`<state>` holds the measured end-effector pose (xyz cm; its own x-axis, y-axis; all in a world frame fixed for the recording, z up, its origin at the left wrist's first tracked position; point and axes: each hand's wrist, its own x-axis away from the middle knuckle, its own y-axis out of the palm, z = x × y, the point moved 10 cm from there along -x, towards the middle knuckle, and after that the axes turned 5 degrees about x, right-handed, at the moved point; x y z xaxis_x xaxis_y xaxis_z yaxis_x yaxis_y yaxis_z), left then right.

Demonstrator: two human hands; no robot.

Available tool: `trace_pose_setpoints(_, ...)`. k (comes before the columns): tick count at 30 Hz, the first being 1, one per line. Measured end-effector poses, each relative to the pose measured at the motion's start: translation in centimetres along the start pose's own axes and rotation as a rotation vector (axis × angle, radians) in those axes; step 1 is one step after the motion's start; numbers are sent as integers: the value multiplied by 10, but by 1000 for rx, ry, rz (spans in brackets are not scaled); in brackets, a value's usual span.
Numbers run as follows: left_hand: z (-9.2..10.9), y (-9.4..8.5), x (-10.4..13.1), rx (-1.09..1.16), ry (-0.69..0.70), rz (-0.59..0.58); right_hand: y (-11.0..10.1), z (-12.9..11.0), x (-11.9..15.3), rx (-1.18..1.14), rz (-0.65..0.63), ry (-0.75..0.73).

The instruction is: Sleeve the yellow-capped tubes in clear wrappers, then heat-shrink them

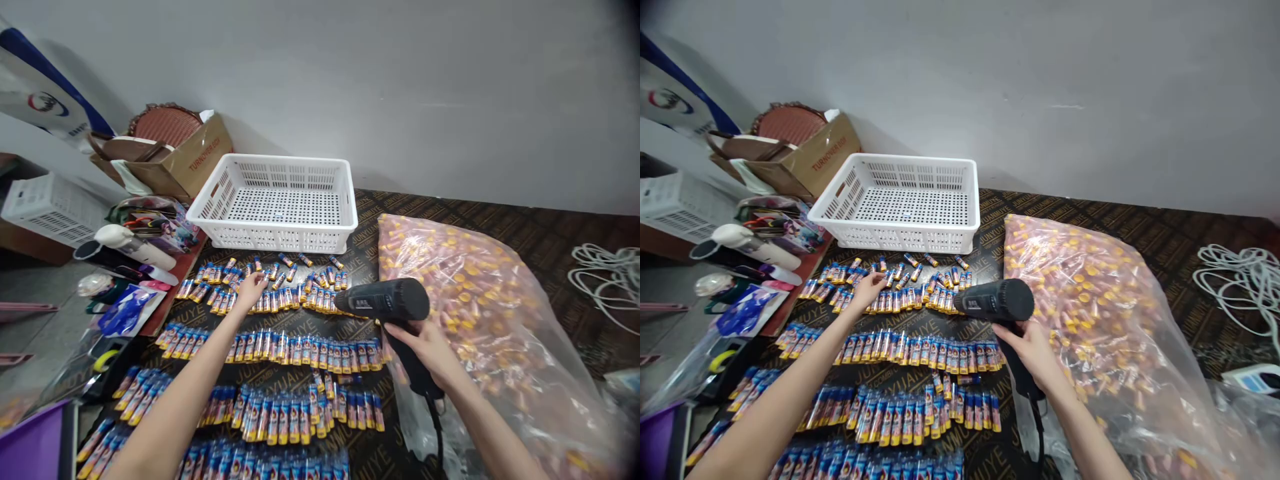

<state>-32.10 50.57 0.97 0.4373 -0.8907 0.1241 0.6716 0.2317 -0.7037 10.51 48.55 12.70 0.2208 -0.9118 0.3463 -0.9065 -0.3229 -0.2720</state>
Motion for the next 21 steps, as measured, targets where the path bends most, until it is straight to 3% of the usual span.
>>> trace_pose_setpoints(3,24,31,8,-47,93,-71,-45,22,24,-8,149,98)
trace_pose_setpoints(6,59,71,27,-88,250,-132,-77,34,47,-39,257,152)
trace_pose_setpoints(10,108,123,58,-109,500,-213,-98,36,68,-108,363,157)
trace_pose_setpoints(12,124,137,65,-107,586,-213,-99,40,71,-121,375,178)
trace_pose_setpoints(15,130,134,59,-106,624,-124,-93,44,67,-95,360,188)
trace_pose_setpoints(21,110,97,46,-153,654,21,-67,36,52,-112,257,134)
